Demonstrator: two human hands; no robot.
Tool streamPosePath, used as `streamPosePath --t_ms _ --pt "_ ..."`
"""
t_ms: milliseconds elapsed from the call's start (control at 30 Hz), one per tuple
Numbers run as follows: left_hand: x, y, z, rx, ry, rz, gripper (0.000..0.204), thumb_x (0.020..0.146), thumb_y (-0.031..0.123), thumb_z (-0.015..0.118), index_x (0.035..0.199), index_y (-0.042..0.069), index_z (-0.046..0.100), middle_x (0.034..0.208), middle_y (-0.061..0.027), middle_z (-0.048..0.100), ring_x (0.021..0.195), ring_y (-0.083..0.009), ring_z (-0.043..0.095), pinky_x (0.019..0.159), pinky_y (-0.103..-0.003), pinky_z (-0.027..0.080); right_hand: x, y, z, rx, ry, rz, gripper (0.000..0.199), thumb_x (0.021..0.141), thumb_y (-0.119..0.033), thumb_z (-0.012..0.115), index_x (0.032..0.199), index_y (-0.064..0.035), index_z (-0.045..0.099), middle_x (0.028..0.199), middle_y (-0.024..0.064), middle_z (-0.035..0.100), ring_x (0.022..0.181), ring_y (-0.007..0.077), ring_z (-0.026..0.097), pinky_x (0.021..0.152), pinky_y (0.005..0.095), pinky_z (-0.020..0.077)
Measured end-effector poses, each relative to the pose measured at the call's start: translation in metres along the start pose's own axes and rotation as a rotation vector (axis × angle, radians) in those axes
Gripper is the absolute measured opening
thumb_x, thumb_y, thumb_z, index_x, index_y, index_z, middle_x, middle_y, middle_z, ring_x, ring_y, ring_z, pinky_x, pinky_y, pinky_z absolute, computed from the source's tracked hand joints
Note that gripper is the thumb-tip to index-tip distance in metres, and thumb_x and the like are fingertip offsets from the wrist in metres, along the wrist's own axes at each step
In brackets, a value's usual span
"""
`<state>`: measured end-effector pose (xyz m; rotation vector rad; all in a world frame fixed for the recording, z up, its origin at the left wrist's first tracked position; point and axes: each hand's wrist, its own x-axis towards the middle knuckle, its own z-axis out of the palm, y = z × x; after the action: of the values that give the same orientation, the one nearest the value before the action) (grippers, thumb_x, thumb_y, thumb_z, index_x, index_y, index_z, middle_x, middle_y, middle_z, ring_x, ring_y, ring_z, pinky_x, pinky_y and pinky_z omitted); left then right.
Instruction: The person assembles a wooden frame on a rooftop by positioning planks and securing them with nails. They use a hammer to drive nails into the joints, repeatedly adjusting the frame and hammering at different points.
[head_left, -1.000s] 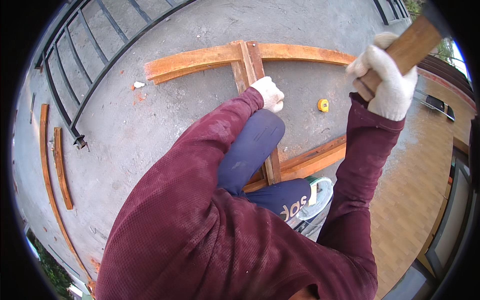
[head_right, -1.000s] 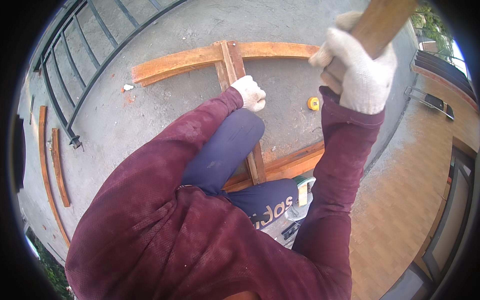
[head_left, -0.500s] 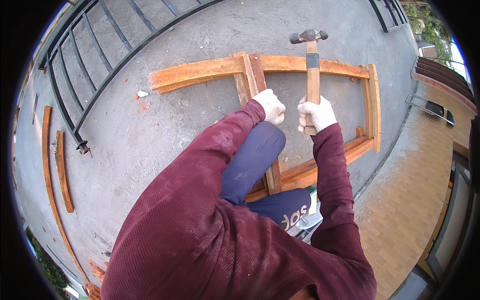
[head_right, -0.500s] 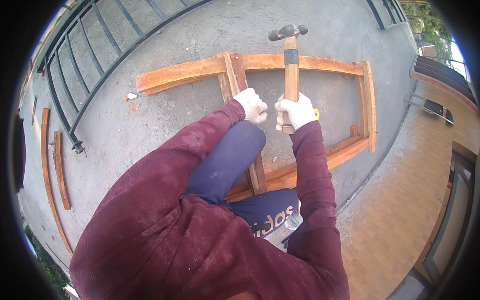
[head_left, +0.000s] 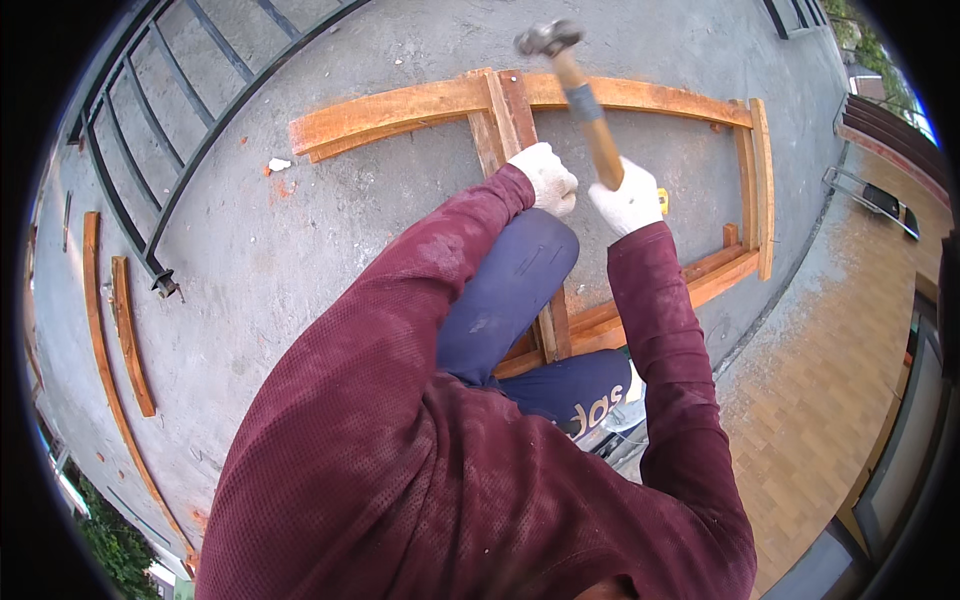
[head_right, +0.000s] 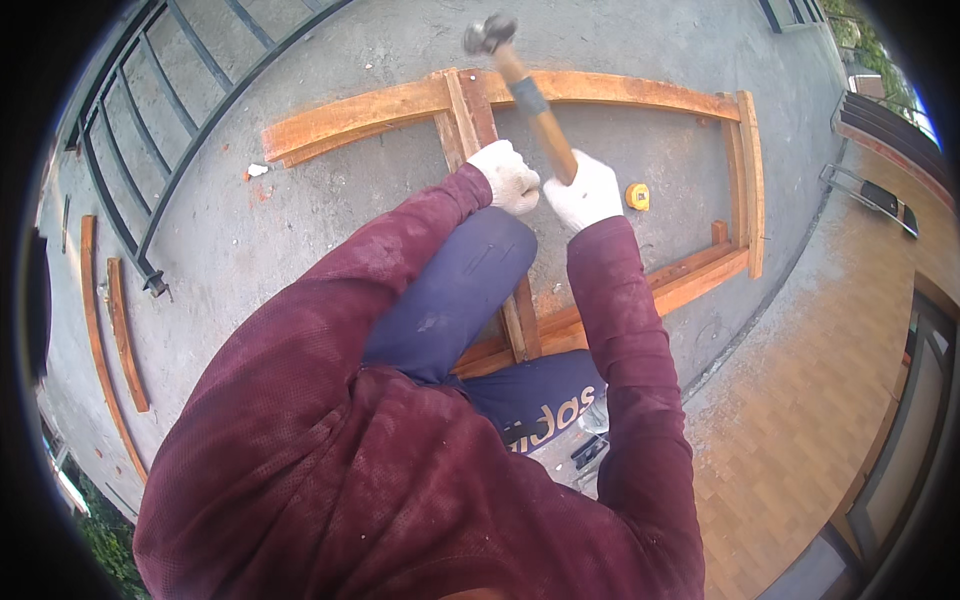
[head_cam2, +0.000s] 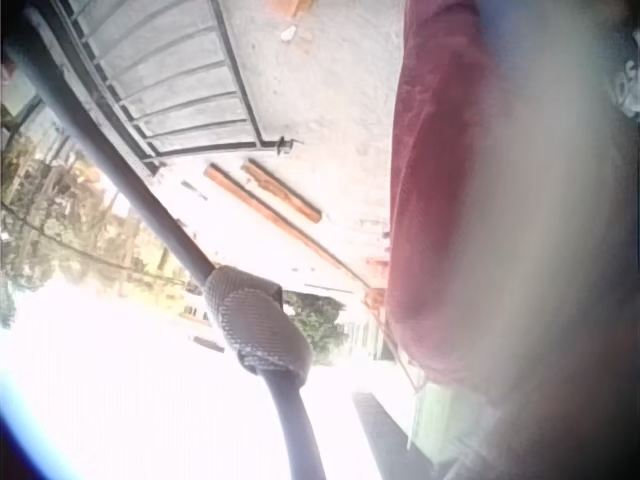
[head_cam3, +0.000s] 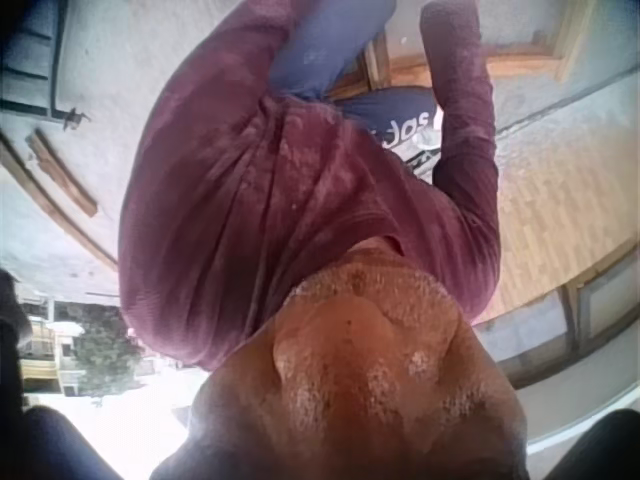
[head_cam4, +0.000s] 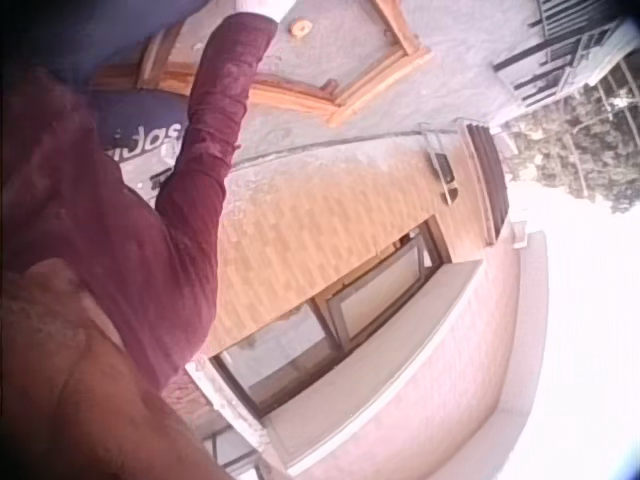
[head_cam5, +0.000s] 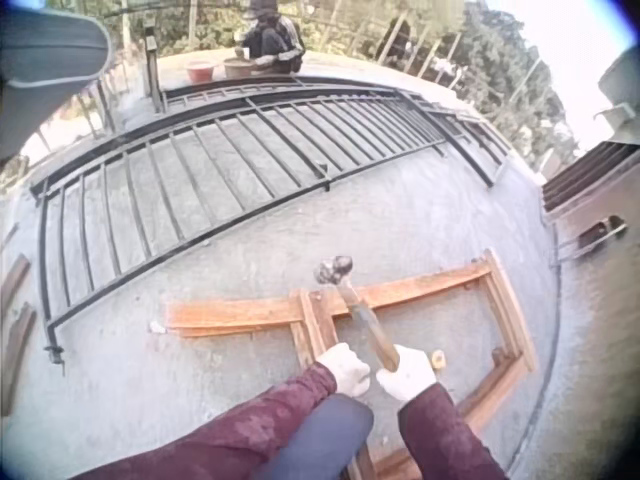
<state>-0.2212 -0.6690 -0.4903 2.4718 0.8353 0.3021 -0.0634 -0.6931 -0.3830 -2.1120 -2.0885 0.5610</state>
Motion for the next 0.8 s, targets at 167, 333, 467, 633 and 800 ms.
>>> streamPosePath --t_ms 167,333,467,633,800 --pt "0.003 -0.005 0.006 0.034 0.028 0.009 0.029 0.084 0.038 0.058 0.078 0.015 0.076 0.071 -0.0128 0.072 0.070 -0.0309 0.072 0.075 -0.044 0.052 -0.005 -0.024 -0.042 0.122 -0.244 0.093 0.036 0.076 -0.018 0.072 0.107 0.0010 0.069 0.080 0.0153 0.070 0.066 0.0276 0.069 0.062 0.0366 0.0534" --pt "-0.002 -0.005 0.007 0.003 0.033 -0.009 0.032 0.087 0.037 0.056 0.078 0.013 0.075 0.072 -0.0138 0.073 0.070 -0.0335 0.071 0.075 -0.045 0.053 -0.027 -0.111 -0.113 0.705 0.001 0.051 0.031 0.078 -0.010 0.078 0.104 0.0013 0.066 0.073 0.0058 0.065 0.053 0.0124 0.061 0.047 0.0286 0.0463" --pt "0.001 -0.004 0.008 -0.015 0.051 0.008 0.032 0.088 0.036 0.056 0.077 0.013 0.075 0.072 -0.0147 0.072 0.072 -0.0343 0.071 0.076 -0.045 0.052 0.011 -0.124 -0.110 0.777 0.543 -0.420 0.025 0.085 -0.011 0.078 0.106 0.0002 0.068 0.077 0.0070 0.070 0.064 0.0146 0.071 0.055 0.0273 0.0566" --pt "0.000 -0.003 0.005 -0.021 0.067 0.019 0.031 0.087 0.035 0.056 0.076 0.013 0.074 0.073 -0.0138 0.072 0.071 -0.0339 0.071 0.076 -0.045 0.052 0.004 -0.022 -0.012 0.184 0.132 0.031 0.025 0.080 -0.016 0.072 0.100 -0.0010 0.070 0.088 0.0185 0.073 0.091 0.0334 0.074 0.081 0.0375 0.0559" --pt "-0.001 -0.026 -0.005 0.027 0.115 0.008 0.032 0.087 0.035 0.056 0.075 0.011 0.074 0.072 -0.0149 0.072 0.071 -0.0337 0.071 0.074 -0.046 0.053 -0.029 0.010 -0.001 0.058 -0.154 0.219 0.036 0.077 -0.019 0.070 0.106 0.0022 0.067 0.087 0.0209 0.071 0.080 0.0346 0.072 0.075 0.0402 0.0570"
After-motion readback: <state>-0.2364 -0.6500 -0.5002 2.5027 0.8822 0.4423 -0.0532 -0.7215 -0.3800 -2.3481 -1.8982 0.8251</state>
